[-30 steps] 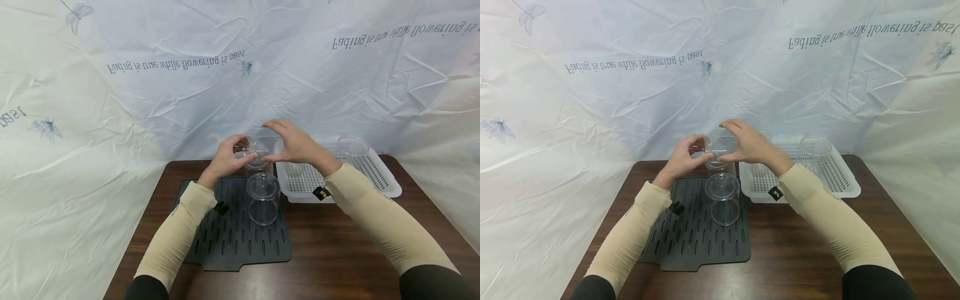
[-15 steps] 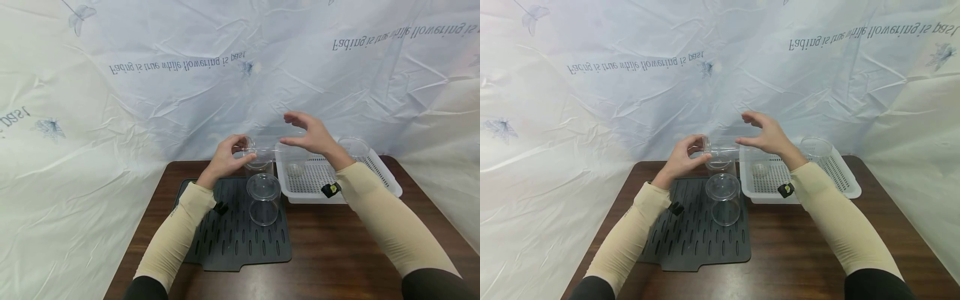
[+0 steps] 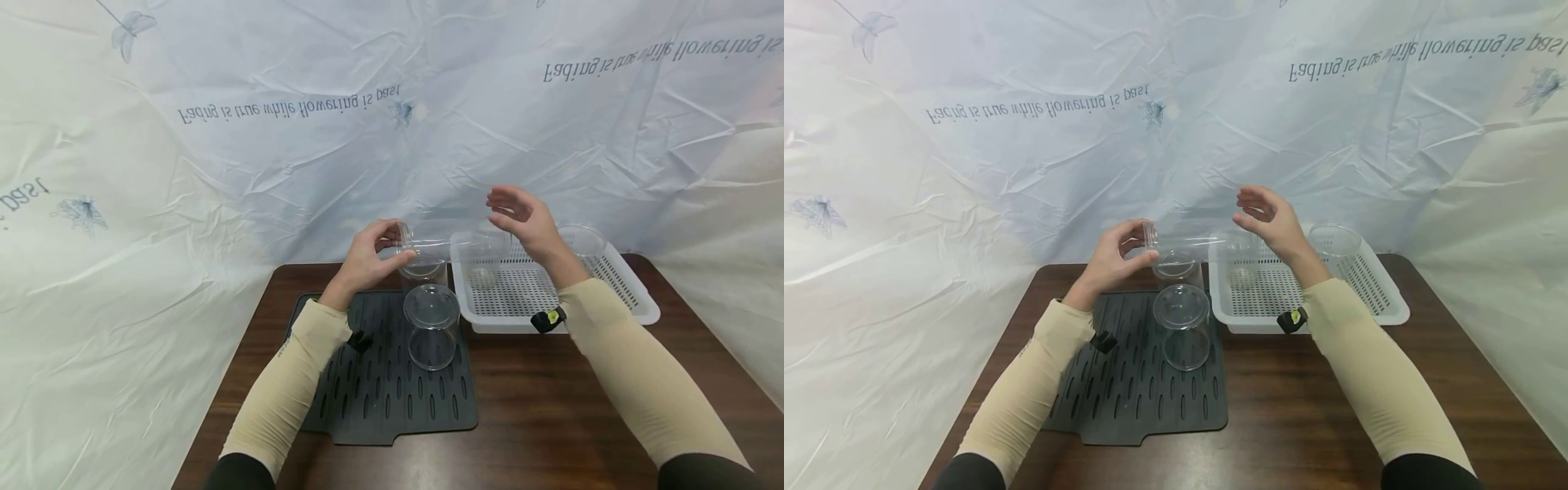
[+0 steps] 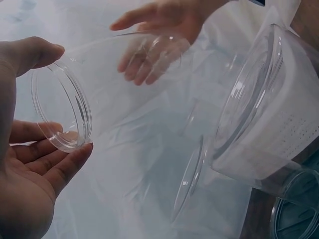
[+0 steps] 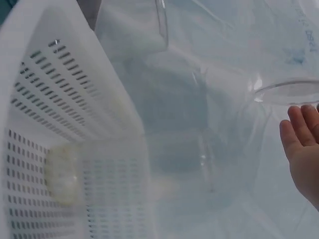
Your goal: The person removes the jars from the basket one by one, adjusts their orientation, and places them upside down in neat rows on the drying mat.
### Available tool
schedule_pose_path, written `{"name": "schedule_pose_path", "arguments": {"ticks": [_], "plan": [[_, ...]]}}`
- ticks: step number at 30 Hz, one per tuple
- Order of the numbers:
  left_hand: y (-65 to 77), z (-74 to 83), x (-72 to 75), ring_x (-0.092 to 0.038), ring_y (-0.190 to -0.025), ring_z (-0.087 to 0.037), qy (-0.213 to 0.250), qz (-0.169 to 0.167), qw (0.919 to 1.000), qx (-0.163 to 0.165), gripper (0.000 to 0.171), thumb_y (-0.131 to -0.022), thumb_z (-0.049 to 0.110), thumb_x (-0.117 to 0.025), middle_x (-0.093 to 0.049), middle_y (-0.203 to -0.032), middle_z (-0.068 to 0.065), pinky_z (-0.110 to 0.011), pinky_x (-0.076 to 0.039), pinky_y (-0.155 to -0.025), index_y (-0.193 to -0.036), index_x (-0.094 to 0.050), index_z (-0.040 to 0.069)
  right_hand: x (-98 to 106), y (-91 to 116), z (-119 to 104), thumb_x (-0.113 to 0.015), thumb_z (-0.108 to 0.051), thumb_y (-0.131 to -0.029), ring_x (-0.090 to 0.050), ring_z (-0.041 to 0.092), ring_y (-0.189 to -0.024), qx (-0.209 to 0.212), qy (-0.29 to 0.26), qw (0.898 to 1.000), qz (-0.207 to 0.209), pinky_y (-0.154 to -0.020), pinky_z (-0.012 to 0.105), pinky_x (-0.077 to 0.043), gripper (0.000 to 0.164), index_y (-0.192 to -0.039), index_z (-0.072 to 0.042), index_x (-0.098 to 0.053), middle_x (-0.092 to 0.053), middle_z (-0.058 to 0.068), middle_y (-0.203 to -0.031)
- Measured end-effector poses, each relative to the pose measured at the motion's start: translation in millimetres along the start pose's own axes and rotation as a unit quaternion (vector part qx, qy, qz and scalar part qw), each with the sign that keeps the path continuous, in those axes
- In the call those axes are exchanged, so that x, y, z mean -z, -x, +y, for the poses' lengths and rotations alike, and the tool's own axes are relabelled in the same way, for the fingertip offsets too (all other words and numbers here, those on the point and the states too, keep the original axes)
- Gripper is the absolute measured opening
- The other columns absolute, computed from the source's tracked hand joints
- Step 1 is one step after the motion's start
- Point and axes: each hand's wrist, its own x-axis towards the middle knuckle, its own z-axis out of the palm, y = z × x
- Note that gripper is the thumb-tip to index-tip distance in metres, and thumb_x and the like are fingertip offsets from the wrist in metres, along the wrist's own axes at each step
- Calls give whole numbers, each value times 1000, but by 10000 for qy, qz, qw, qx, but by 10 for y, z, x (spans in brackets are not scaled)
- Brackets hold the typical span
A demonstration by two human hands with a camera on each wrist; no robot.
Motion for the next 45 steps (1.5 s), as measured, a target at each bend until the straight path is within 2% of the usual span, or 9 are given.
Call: {"name": "schedule_pose_path", "arguments": {"ticks": [3, 6, 12, 18, 26, 32, 39, 41, 45], "plan": [[1, -2, 11, -58, -110, -28, 39, 22, 10000, -72, 59, -87, 24, -73, -57, -122, -15, -33, -49, -101, -138, -51, 3, 0, 33, 63, -62, 2, -91, -57, 21, -115, 136, -901, 9957, 139, -96, 21, -48, 47, -135, 9, -48, -62, 7, -120], [4, -9, 20, -58, -110, -27, 70, 54, 9998, -150, 59, -87, 26, -73, -57, -121, -15, -32, -50, -100, -137, -51, 3, -15, 65, 110, -60, 4, -92, -59, 23, -113, 161, -1498, 9885, 158, -96, 22, -49, 46, -135, 13, -46, -62, 14, -120], [11, -21, 23, -58, -110, -26, 260, 134, 9994, -179, 57, -87, 20, -74, -57, -120, -15, -33, -50, -100, -136, -52, 2, -69, 147, 173, -63, -1, -92, -57, 22, -116, 62, -2071, 9783, 97, -95, 24, -49, 49, -135, 12, -44, -60, 12, -123], [11, -39, 16, -59, -110, -27, 274, 152, 9993, -205, 56, -87, 17, -73, -57, -121, -16, -33, -50, -99, -137, -51, 1, -131, 225, 266, -68, -7, -91, -60, 26, -111, -35, -2761, 9610, 135, -99, 33, -50, 53, -135, 10, -45, -61, 13, -120], [11, -69, 12, -59, -111, -27, 411, 165, 9985, -314, 71, -87, 48, -70, -57, -121, -15, -30, -50, -99, -137, -51, 2, -219, 309, 368, -66, -11, -94, -59, 30, -116, -76, -3425, 9395, 50, -104, 39, -47, 54, -136, 12, -41, -62, 18, -124], [7, -70, 4, -58, -111, -27, 360, 216, 9984, -384, 80, -84, 59, -66, -58, -120, -16, -30, -50, -99, -137, -51, 2, -278, 348, 434, -67, -14, -93, -60, 30, -115, -43, -3938, 9192, -87, -106, 41, -45, 46, -132, 5, -51, -64, 17, -123], [9, -53, -34, -58, -111, -27, 391, 198, 9979, -470, 57, -88, 22, -72, -58, -121, -16, -32, -50, -99, -138, -50, 2, -291, 358, 523, -61, -12, -96, -55, 31, -123, 165, -4642, 8827, -711, -115, 43, -33, 41, -134, 2, -53, -61, 17, -131], [10, -48, -43, -58, -111, -27, 396, 189, 9978, -495, 58, -89, 24, -72, -57, -121, -16, -32, -50, -99, -138, -50, 2, -298, 366, 522, -65, -11, -94, -55, 31, -123, 84, -4712, 8800, -598, -115, 42, -34, 41, -132, 2, -55, -62, 17, -129], [19, -47, -57, -58, -111, -26, 428, 138, 9979, -472, 58, -89, 25, -71, -56, -121, -15, -31, -50, -100, -138, -50, 2, -318, 372, 512, -69, -10, -90, -60, 29, -115, 146, -4485, 8934, -208, -107, 40, -44, 38, -125, 2, -60, -67, 15, -120]]}}
